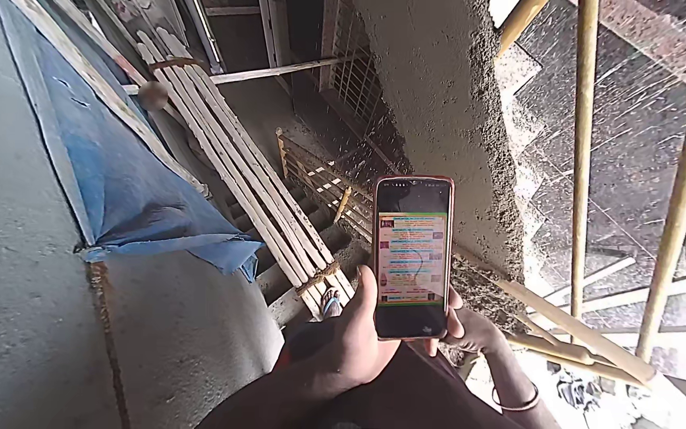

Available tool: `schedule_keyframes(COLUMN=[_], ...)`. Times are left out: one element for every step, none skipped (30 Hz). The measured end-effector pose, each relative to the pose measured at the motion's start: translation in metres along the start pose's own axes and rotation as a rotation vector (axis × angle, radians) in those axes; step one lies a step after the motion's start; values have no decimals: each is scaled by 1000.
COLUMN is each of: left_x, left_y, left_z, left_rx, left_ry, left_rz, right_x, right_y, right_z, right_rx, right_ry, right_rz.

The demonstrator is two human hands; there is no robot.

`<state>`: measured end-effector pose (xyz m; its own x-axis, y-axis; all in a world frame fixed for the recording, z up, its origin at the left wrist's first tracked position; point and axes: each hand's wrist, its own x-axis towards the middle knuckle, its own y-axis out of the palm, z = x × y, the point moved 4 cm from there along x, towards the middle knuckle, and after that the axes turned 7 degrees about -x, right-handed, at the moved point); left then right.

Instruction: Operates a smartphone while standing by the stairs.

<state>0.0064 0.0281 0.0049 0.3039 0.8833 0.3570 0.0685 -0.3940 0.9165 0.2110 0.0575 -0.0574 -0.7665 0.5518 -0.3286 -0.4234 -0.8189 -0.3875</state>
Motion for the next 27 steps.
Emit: schedule_keyframes(left_x=[0,0,0,0,0,-1,-1,-1,-1,-1,-1,-1,0,0,-1,-1,-1,-1,-1,-1,-1,-1,-1,-2,-1,-1,-2], left_y=[0,0,0,0,0,0,-1,-1,-1,-1,0,0,1,1,1,0,0,0,0,1,1,1,1,1,1,2,2], left_z=[0,0,0,0,0,1,1,1,0,0,0,0,0,0,1,1,1,1,1,1,1,1,1,2,2,2,2], left_rx=[0,-1,2,3,5,5,8,12,12,10,10,9,8,5,0,-1,-4,-6,-3,-1,0,5,13,24,31,33,31], left_ry=[-3,-7,-7,-5,-3,-3,-4,-2,0,0,1,4,5,3,-1,0,0,3,6,8,8,7,6,7,8,5,3], left_rz=[4,4,6,9,9,7,8,6,5,9,8,3,1,5,8,8,9,6,1,-1,0,4,7,8,12,14,12], right_x=[-1,-2,-1,-1,1,2,4,5,5,5,5,7,8,8,8,7,8,8,8,10,10,10,10,9,9,10,10], right_y=[-1,-2,-2,-1,1,3,5,6,7,8,8,9,9,9,10,10,11,11,10,11,11,11,11,11,11,11,10], right_z=[-3,-8,-8,0,12,19,19,18,15,14,13,16,20,23,21,19,19,20,22,26,27,25,24,26,27,32,35], right_rx=[35,52,42,14,-29,-77,-122,-148,-165,-170,-175,-161,-139,-139,-139,-126,-96,-80,-80,-93,-128,-156,-160,-136,-115,-87,-87], right_ry=[11,-4,-41,-72,-98,-123,-129,-121,-111,-104,-100,-93,-79,-83,-133,-202,-228,-217,-167,-96,-61,-59,-84,-128,-161,-155,-139], right_rz=[-10,1,-11,-34,-45,-52,-44,-47,-46,-35,-26,-20,-17,-30,-55,-64,-67,-63,-57,-55,-45,-36,-39,-59,-70,-91,-104])
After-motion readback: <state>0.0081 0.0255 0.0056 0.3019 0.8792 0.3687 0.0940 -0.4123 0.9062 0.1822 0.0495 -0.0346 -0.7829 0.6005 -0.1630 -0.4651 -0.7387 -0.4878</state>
